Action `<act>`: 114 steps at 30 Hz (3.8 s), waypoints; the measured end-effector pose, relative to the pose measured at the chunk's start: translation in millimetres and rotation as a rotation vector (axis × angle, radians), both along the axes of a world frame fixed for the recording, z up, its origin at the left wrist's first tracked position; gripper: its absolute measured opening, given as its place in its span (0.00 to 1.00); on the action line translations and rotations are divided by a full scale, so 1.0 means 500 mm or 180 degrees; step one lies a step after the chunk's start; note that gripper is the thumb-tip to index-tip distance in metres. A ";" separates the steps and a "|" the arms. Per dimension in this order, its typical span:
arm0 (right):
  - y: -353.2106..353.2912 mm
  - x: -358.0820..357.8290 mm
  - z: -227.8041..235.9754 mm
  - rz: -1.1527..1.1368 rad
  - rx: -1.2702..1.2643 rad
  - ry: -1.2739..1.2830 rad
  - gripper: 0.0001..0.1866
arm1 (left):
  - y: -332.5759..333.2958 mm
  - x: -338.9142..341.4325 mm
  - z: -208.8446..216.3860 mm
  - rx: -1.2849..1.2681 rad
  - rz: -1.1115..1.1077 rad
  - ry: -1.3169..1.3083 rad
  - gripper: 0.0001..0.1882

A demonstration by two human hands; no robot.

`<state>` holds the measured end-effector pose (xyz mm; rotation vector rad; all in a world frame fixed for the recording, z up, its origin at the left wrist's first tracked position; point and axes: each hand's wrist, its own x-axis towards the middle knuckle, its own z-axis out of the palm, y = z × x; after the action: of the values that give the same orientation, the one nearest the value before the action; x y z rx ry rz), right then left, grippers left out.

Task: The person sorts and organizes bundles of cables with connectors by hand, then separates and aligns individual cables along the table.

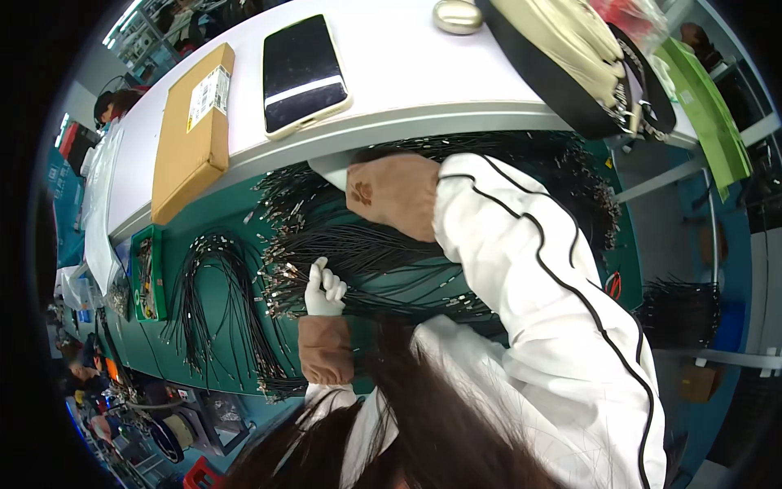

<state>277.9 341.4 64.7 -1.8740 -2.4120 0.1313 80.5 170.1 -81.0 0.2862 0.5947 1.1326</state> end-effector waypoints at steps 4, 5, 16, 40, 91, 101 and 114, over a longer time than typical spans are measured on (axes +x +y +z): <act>-0.109 0.027 0.024 -0.0098 0.0187 0.1472 0.11 | 0.014 0.006 0.000 -0.0075 -0.0009 0.0043 0.15; -0.132 0.068 0.003 0.0403 0.0606 0.1290 0.10 | 0.013 0.007 -0.001 -0.0143 0.0034 0.0042 0.15; -0.239 0.611 -0.141 -0.2169 0.1649 0.2371 0.10 | 0.025 0.023 0.033 -0.0166 0.0001 0.0169 0.16; -0.854 0.534 -0.204 -0.3621 -0.0516 0.4748 0.15 | -0.079 0.009 0.153 0.0102 0.0288 -0.0700 0.16; -0.811 0.566 -0.048 -0.2930 0.1414 0.3790 0.12 | -0.153 0.020 0.127 0.0320 0.0082 0.1196 0.21; -0.787 0.548 0.041 -0.2623 0.1330 0.4060 0.15 | -0.170 -0.044 0.022 -0.0071 0.0502 0.0520 0.13; -0.780 0.558 0.117 -0.2239 0.0982 0.4112 0.13 | -0.183 -0.018 -0.050 -0.0445 0.0548 0.0106 0.10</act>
<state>557.0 -48.8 123.1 -1.5538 -0.8405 0.6201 71.4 78.6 -106.1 0.1355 0.7351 1.2466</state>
